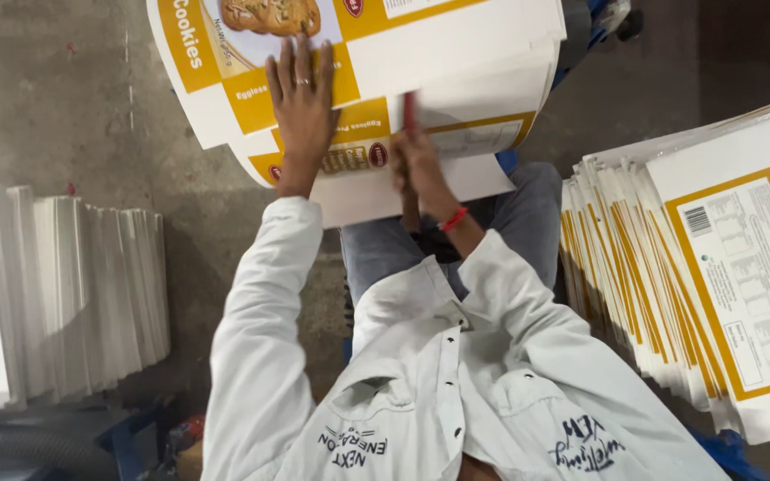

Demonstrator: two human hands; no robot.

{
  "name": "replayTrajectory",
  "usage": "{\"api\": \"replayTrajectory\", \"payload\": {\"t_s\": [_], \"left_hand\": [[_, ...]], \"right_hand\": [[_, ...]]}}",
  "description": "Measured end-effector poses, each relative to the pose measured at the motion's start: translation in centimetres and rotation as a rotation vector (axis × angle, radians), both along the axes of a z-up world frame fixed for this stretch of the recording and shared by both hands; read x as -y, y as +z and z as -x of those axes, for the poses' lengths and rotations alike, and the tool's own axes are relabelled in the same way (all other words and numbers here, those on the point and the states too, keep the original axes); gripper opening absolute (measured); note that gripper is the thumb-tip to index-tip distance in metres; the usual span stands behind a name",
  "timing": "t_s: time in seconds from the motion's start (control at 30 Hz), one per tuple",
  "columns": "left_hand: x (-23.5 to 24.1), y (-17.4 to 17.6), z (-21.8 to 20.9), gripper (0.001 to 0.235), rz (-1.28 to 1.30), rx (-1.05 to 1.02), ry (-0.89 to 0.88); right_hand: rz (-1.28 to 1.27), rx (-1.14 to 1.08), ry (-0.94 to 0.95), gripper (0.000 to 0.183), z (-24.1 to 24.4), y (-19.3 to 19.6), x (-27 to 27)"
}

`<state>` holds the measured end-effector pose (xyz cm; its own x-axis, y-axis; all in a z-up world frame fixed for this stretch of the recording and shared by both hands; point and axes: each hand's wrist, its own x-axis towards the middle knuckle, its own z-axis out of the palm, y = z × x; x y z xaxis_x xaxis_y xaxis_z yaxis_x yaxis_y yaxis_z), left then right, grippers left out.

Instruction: The person folds printed cookie packaging sheets by hand and uses a wooden tool to score the creases, working through a stack of sheets at a workstation.

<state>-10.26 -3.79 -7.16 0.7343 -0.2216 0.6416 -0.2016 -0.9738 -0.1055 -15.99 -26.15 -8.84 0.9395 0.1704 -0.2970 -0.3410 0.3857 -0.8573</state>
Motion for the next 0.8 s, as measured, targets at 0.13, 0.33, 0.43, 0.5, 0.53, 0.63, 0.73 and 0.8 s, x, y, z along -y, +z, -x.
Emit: {"api": "replayTrajectory", "payload": {"t_s": [0.13, 0.33, 0.43, 0.5, 0.53, 0.63, 0.73, 0.8], "left_hand": [[-0.4, 0.7, 2.8, 0.075, -0.016, 0.032, -0.014], [-1.7, 4.6, -5.0, 0.076, 0.111, -0.175, -0.03], [-1.7, 5.3, -8.8, 0.069, 0.168, -0.305, -0.016], [-1.2, 4.5, -9.6, 0.071, 0.16, -0.266, -0.008], [-1.0, 3.8, -9.2, 0.075, 0.146, -0.184, -0.015], [-0.6, 1.7, -7.0, 0.083, 0.082, -0.062, 0.007], [-0.2, 1.1, -4.0, 0.088, 0.023, 0.053, 0.035], [0.1, 1.2, -1.4, 0.091, 0.013, 0.014, 0.014]], "right_hand": [[-0.184, -0.003, 0.428, 0.023, 2.4, 1.7, 1.4], [-0.036, 0.003, 0.078, 0.018, -1.9, 2.6, 5.0], [-0.107, 0.083, -0.249, 0.024, -4.7, 1.7, 8.2], [-0.098, 0.155, -0.336, 0.019, -6.1, 1.1, 12.1], [-0.081, 0.173, -0.346, 0.016, -6.8, 0.9, 13.5], [-0.093, 0.125, -0.411, 0.016, -7.1, 0.3, 14.4], [-0.082, 0.093, -0.55, 0.02, -5.5, 0.3, 9.4], [0.046, 0.06, -0.372, 0.019, -2.7, 0.6, 4.8]]}}
